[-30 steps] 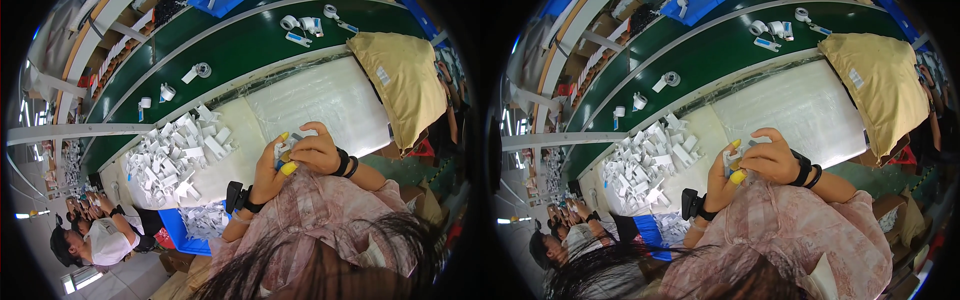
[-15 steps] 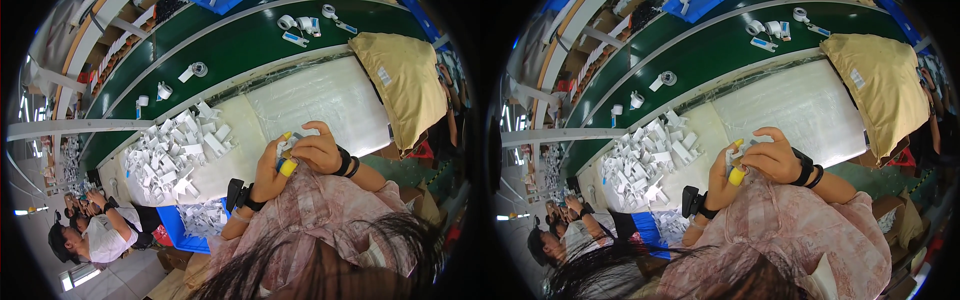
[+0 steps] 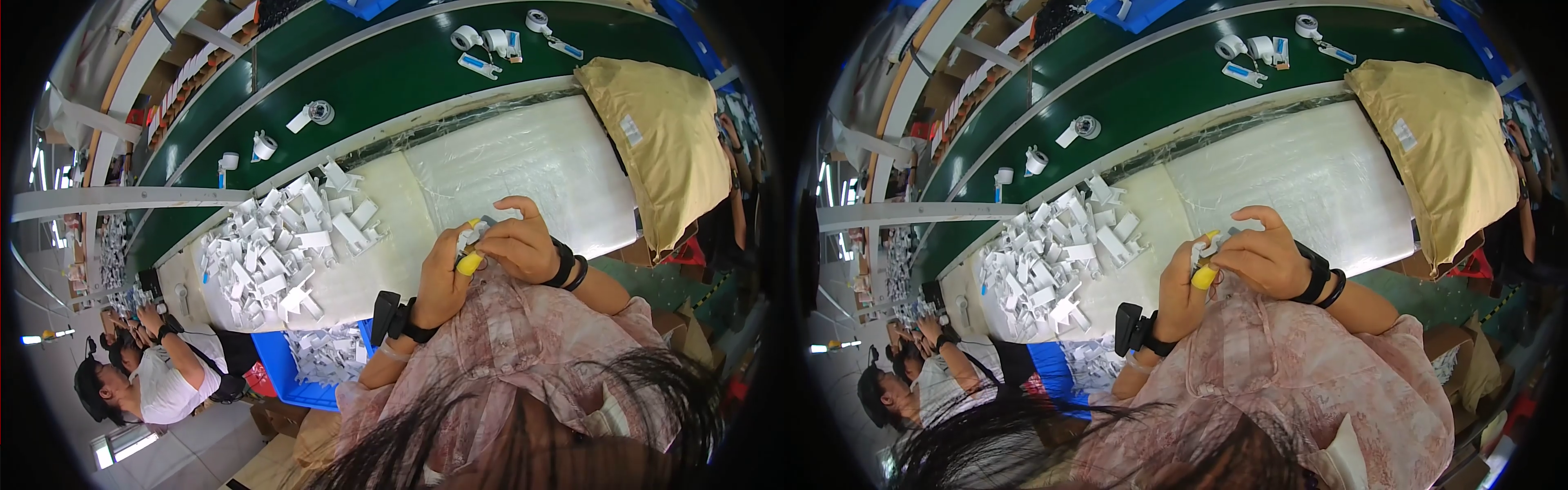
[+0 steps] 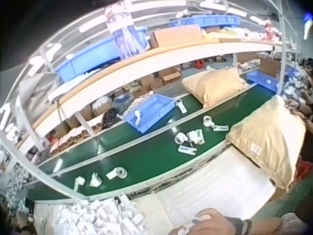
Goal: The person assembles a handheld fan by inserting a battery into the handle, fitting the fan head onto the base, and pressing the components together. Once assembled, the person places the fan onto the conveyor belt and reaches for another set of components.
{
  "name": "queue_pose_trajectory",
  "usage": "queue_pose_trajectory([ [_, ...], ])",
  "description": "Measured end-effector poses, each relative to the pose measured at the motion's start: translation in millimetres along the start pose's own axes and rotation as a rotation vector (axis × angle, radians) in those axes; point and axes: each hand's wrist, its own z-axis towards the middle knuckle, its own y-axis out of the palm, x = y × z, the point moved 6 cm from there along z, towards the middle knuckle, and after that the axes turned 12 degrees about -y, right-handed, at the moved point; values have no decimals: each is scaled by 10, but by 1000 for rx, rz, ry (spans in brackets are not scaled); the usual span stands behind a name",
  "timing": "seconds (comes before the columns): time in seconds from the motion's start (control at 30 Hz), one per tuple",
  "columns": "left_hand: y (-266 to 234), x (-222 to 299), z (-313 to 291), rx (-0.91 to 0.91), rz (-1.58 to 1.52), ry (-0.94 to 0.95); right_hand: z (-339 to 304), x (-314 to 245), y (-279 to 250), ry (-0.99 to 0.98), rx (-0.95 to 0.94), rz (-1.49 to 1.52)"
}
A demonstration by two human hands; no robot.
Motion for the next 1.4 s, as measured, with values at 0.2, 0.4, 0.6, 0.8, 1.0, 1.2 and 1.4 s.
queue_pose_trajectory([
  [0.2,-15,-24,17,48,-4,14,-17,34,39,24,14,5],
  [0.4,-54,39,23,111,39,134,-18,44,94,41,31,16],
  [0.6,-50,-164,83,65,-23,-20,-41,78,139,38,29,0],
  [0.8,-27,-284,85,74,-46,-20,-60,74,153,50,-14,24],
  [1.0,22,-294,85,73,-177,-10,-41,74,158,62,3,13],
  [1.2,-6,-270,60,125,-52,-42,-69,37,201,110,-6,27],
  [1.4,-53,-233,72,147,8,-7,-115,51,275,145,-8,2],
])
